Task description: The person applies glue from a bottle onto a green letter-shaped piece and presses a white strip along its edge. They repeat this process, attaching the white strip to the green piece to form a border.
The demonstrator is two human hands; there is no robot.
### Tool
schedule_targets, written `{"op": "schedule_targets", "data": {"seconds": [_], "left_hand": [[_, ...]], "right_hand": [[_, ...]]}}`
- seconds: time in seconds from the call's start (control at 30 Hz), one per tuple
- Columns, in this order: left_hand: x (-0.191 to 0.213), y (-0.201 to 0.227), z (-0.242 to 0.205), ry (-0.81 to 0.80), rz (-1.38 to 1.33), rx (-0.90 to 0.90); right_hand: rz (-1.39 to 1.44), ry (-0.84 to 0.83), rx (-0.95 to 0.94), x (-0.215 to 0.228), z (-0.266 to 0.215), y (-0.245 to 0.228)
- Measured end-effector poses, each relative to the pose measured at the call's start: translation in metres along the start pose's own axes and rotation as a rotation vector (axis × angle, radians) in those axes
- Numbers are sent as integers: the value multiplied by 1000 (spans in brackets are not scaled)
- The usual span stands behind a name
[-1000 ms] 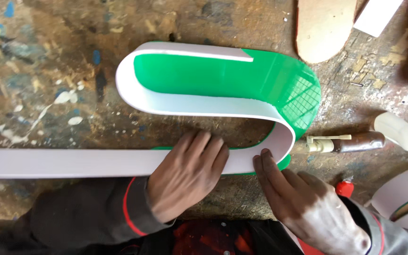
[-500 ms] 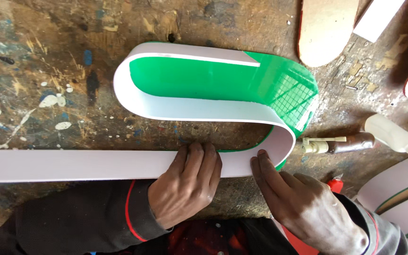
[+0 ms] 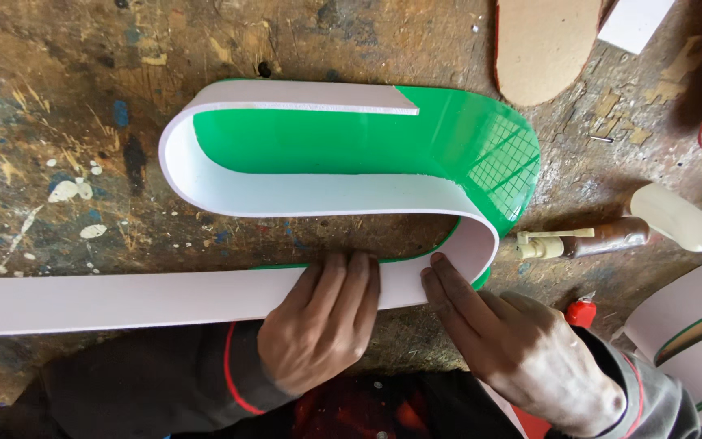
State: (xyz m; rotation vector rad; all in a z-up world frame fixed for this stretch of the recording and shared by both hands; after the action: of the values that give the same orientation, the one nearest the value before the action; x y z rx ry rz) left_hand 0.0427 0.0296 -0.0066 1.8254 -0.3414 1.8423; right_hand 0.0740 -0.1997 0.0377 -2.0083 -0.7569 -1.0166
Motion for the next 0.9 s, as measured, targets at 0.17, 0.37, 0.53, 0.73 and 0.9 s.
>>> {"op": "schedule_targets", "data": {"seconds": [0.17, 0.37, 0.53, 0.73, 0.9], "left_hand": [[-18, 21, -6, 36, 26, 5], [-45, 25, -20, 33, 17, -76], [-34, 23, -7, 102, 130, -68], [-43, 20, -6, 146, 105, -97], [-62, 5, -3, 128, 114, -138]], "right_hand": [[116, 89, 39, -2, -3, 8], [175, 60, 3, -13, -8, 10], [142, 162, -59, -18, -2, 11], [173, 251, -36, -12, 3, 8], [184, 289, -7, -14, 4, 13]]}}
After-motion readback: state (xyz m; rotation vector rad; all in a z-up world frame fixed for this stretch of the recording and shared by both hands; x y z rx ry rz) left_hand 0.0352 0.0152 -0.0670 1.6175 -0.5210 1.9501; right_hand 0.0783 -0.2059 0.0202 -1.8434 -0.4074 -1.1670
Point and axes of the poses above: each hand's wrist, its own z-axis towards the middle knuckle, its own x-axis out of the back of the hand, y = z × x, the point moved 3 cm from there along z, towards the middle knuckle, and after that the axes turned 9 degrees about z, right-handed, at the moved point
